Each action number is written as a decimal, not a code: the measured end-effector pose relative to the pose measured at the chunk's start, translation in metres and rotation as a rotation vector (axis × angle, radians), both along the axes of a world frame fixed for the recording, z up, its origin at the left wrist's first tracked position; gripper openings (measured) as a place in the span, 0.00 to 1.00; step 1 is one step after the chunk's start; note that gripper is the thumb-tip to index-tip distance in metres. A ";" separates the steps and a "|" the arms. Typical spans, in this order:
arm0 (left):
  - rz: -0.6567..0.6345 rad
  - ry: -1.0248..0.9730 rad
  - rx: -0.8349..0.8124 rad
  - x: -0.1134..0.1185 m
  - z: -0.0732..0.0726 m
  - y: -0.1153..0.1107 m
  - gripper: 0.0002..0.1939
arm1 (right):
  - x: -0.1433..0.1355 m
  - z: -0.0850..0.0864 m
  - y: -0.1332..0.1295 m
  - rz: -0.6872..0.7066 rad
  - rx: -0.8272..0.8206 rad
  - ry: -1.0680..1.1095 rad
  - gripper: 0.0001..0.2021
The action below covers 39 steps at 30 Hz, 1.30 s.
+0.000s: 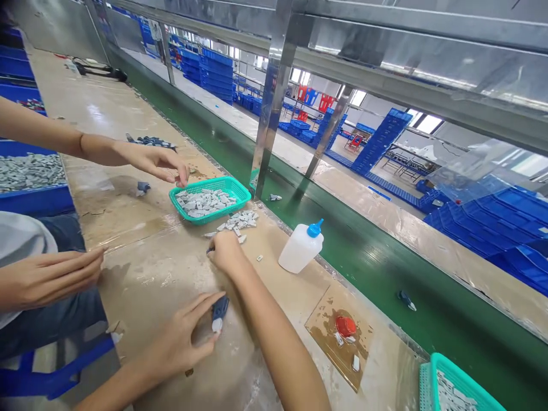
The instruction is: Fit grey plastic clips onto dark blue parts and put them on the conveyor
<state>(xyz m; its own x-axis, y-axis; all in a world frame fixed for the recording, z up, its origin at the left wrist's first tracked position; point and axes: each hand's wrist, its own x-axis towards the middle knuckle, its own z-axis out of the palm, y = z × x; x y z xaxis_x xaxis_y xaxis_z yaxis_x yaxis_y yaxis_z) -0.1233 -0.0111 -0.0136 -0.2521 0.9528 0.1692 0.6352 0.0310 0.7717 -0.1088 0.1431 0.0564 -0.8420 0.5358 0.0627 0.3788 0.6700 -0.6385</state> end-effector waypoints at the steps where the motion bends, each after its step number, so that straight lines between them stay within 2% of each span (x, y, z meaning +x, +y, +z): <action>1: 0.007 -0.135 -0.008 -0.001 0.000 -0.007 0.27 | 0.002 -0.002 0.001 0.013 -0.025 0.025 0.07; 3: 0.013 -0.465 -0.015 -0.007 0.002 -0.018 0.27 | 0.014 -0.004 0.007 0.012 -0.118 0.094 0.10; 6: 0.000 -0.901 0.033 -0.013 0.008 -0.027 0.30 | 0.046 -0.006 0.016 -0.064 -0.367 0.266 0.17; 9: -0.006 -1.055 0.086 -0.012 0.016 -0.024 0.34 | 0.080 -0.004 0.017 -0.118 -0.406 0.341 0.18; 12: -0.016 -1.042 0.009 -0.009 0.021 -0.008 0.36 | 0.107 -0.002 0.010 -0.172 -0.395 0.342 0.16; 14: -0.003 -0.975 -0.090 -0.011 0.021 0.007 0.36 | 0.123 0.000 0.005 -0.213 -0.470 0.329 0.16; 17: -0.002 -0.942 -0.140 -0.018 0.021 0.035 0.33 | 0.147 0.003 0.000 -0.280 -0.709 0.354 0.17; 20: -0.085 -1.076 -0.105 -0.024 0.027 0.060 0.32 | 0.170 0.004 -0.006 -0.326 -0.960 0.440 0.15; 23: -0.179 -1.186 -0.076 -0.023 0.035 0.075 0.29 | 0.186 0.005 -0.012 -0.352 -1.105 0.531 0.13; 26: -0.265 -1.169 -0.085 -0.018 0.040 0.080 0.29 | 0.198 0.005 -0.015 -0.378 -1.154 0.600 0.13; 28: -0.279 -1.142 -0.098 -0.015 0.041 0.079 0.30 | 0.203 0.005 -0.015 -0.377 -1.177 0.631 0.14; 35: -0.227 -1.014 -0.110 -0.003 0.036 0.075 0.32 | 0.205 0.001 -0.016 -0.367 -1.190 0.636 0.14; 39: -0.120 -0.955 -0.090 0.002 0.034 0.078 0.30 | 0.202 0.004 -0.018 -0.363 -1.206 0.592 0.14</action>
